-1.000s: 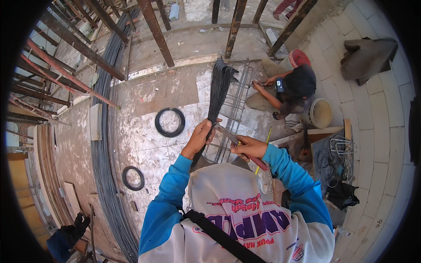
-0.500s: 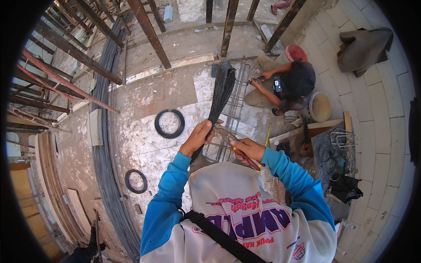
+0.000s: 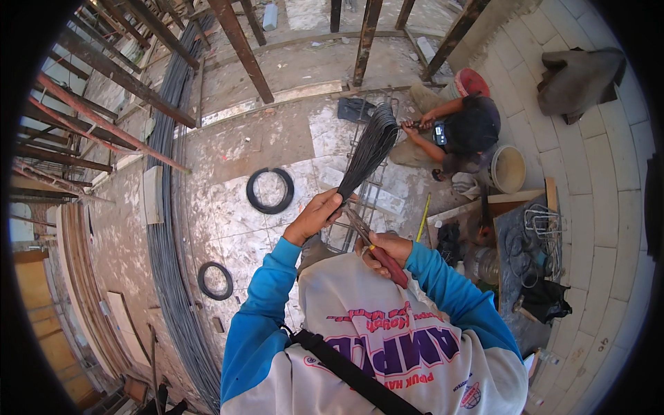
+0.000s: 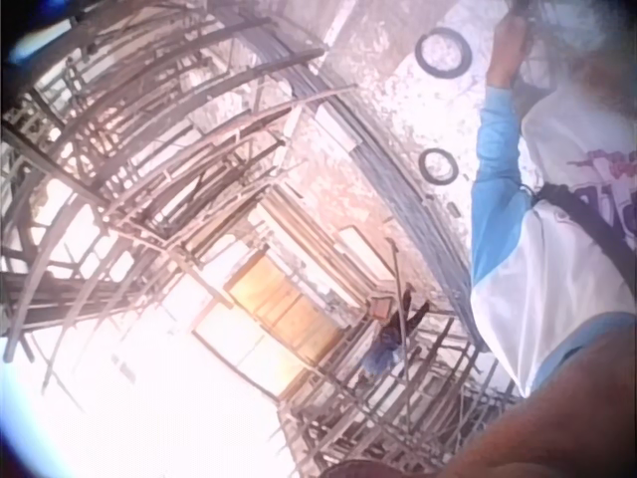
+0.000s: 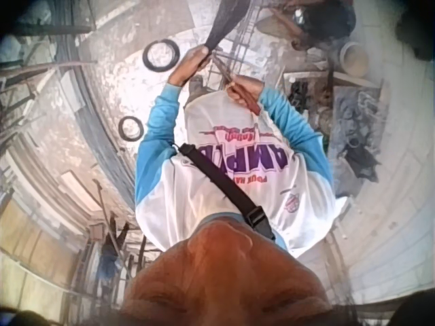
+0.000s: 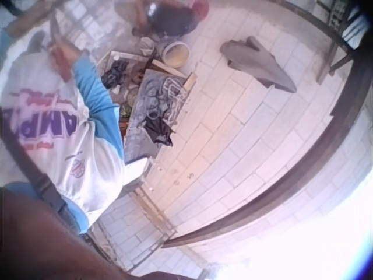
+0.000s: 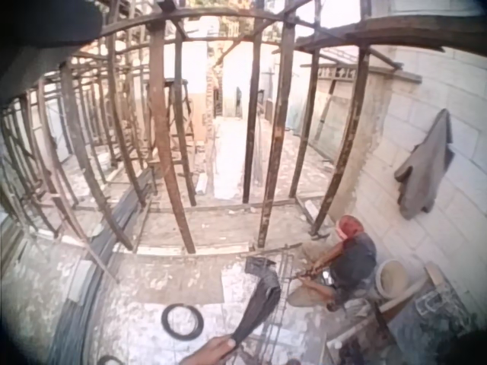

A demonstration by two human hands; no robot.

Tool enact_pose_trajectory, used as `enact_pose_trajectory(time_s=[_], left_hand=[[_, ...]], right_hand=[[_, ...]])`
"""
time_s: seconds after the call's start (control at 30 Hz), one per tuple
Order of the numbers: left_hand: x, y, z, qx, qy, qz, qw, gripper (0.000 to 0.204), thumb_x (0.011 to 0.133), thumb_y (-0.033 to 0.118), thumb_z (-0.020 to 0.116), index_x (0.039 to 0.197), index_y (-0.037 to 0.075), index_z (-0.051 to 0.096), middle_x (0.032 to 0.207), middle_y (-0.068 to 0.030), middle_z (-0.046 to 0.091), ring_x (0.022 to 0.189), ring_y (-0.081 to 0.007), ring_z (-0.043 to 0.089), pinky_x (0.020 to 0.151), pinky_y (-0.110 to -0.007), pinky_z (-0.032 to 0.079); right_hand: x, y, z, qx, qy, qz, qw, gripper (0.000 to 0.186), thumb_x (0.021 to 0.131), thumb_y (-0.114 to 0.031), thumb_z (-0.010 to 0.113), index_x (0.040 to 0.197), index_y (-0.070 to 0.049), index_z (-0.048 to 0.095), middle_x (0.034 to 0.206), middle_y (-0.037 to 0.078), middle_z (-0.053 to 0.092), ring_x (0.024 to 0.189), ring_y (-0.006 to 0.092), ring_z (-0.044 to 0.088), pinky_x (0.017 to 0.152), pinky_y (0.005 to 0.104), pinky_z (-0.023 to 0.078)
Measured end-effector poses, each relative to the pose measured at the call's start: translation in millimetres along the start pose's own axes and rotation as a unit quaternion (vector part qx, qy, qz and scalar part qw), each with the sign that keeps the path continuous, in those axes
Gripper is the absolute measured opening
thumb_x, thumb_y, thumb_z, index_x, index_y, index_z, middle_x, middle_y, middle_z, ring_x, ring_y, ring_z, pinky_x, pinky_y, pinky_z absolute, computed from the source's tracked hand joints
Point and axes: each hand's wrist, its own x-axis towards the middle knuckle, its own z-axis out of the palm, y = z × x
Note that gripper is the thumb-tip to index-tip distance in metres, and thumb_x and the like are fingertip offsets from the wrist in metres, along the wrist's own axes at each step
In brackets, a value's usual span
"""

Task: The person separates a bundle of thin black wires by hand, straightens them, and سپس cuts the bundle using a pair of pliers.

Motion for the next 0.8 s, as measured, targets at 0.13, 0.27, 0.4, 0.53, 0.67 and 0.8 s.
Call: enact_pose_trajectory(time_s=[0.13, 0.27, 0.4, 0.53, 0.67, 0.8], left_hand=[[3, -9, -2, 0.012, 0.007, -0.034, 0.999, 0.053, 0.097, 0.051, 0.04, 0.119, 0.006, 0.059, 0.058, 0.0068, 0.036, 0.05, -0.003, 0.033, 0.045, -0.019, 0.026], [-1, -16, 0, -0.035, 0.018, -0.069, 0.997, 0.051, 0.098, 0.047, 0.041, 0.119, 0.005, 0.058, 0.058, 0.0063, 0.037, 0.05, -0.0037, 0.034, 0.045, -0.02, 0.027], [3, -23, 0, -0.055, 0.011, -0.075, 0.996, 0.049, 0.098, 0.046, 0.041, 0.118, 0.004, 0.058, 0.058, 0.0062, 0.038, 0.049, -0.004, 0.035, 0.045, -0.02, 0.029], [17, -31, -8, -0.017, -0.002, -0.066, 0.998, 0.037, 0.089, 0.034, 0.062, 0.113, 0.006, 0.059, 0.059, 0.0059, 0.043, 0.051, -0.0022, 0.039, 0.046, -0.018, 0.031], [32, -17, -29, 0.059, 0.063, -0.012, 0.996, 0.033, 0.077, 0.021, 0.078, 0.1, 0.007, 0.058, 0.059, 0.0063, 0.045, 0.048, -0.0025, 0.04, 0.043, -0.019, 0.031], [36, 3, -63, -0.089, 0.125, 0.058, 0.986, 0.022, 0.085, 0.015, 0.07, 0.097, 0.006, 0.054, 0.056, 0.0029, 0.045, 0.042, -0.0054, 0.04, 0.038, -0.022, 0.031]], right_hand=[[10, 21, -12, -0.247, 0.171, -0.103, 0.948, 0.041, 0.09, -0.039, 0.06, 0.112, -0.006, 0.052, 0.068, 0.005, 0.053, 0.055, 0.016, 0.056, 0.047, 0.0287, 0.046], [3, 22, -7, -0.552, 0.305, -0.143, 0.763, 0.04, 0.089, -0.02, 0.056, 0.124, -0.004, 0.046, 0.089, 0.007, 0.059, 0.081, 0.0192, 0.061, 0.066, 0.0348, 0.051], [-3, 17, -21, -0.187, 0.146, -0.052, 0.97, 0.038, 0.092, -0.018, 0.047, 0.127, -0.004, 0.045, 0.117, 0.011, 0.057, 0.096, 0.0216, 0.061, 0.078, 0.0373, 0.052], [-5, 1, -31, -0.224, 0.143, -0.02, 0.964, 0.036, 0.093, -0.019, 0.044, 0.125, -0.003, 0.047, 0.123, 0.012, 0.054, 0.1, 0.0213, 0.06, 0.081, 0.0377, 0.052], [8, 5, -45, -0.651, 0.313, -0.15, 0.675, 0.058, 0.081, -0.007, 0.047, 0.138, 0.001, 0.037, 0.11, 0.025, 0.056, 0.102, 0.0361, 0.056, 0.089, 0.0389, 0.044], [11, 13, -63, -0.571, 0.278, -0.186, 0.75, 0.044, 0.086, -0.012, 0.049, 0.128, 0.001, 0.048, 0.093, 0.018, 0.06, 0.086, 0.0284, 0.06, 0.078, 0.0361, 0.047]])
